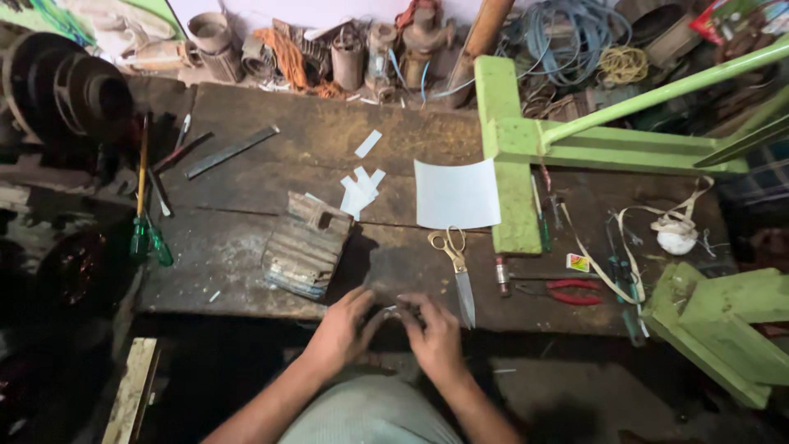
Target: The person cuts small rectangular pieces of white paper with scissors and inserts them into slots on a stacked metal motor component. The person repeats this process multiple times, placing the paper pieces into different slots on the component.
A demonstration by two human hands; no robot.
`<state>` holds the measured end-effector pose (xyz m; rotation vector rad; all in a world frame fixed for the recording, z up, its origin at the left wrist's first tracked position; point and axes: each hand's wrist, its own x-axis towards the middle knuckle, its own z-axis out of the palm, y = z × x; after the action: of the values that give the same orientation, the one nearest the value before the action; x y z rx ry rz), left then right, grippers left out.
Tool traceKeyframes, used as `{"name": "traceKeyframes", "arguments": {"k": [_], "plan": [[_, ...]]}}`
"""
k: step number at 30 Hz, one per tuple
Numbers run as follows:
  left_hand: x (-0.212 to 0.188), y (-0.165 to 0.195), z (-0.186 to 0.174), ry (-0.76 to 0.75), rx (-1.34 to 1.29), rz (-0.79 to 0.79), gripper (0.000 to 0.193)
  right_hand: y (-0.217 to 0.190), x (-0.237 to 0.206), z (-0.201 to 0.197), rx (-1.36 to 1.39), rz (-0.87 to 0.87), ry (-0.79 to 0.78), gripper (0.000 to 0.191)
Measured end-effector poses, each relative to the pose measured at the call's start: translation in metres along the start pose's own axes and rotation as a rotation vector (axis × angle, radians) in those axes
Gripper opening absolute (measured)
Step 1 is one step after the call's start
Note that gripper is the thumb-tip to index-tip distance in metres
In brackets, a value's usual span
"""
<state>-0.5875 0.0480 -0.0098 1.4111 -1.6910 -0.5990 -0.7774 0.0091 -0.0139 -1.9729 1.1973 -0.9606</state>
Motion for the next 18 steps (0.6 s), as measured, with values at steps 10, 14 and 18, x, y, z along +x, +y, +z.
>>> {"name": "traceKeyframes", "arguments": {"k": [10, 14, 18], "plan": [[-0.01, 0.025, -0.018, 0.083, -0.149, -0.138, 0.013, -0.07, 0.0, -0.031, 0.101, -0.14, -0.047, 0.016], [-0.016, 0.02, -0.033, 0.065, -0.217, -0.142, 0.016, -0.079, 0.003, -0.019, 0.123, -0.06, -0.053, 0.014], [-0.014, 0.009, -0.057, 0.093, -0.234, -0.22, 0.014, -0.088, 0.012, 0.005, 0.068, -0.077, -0.09, 0.016]]}}
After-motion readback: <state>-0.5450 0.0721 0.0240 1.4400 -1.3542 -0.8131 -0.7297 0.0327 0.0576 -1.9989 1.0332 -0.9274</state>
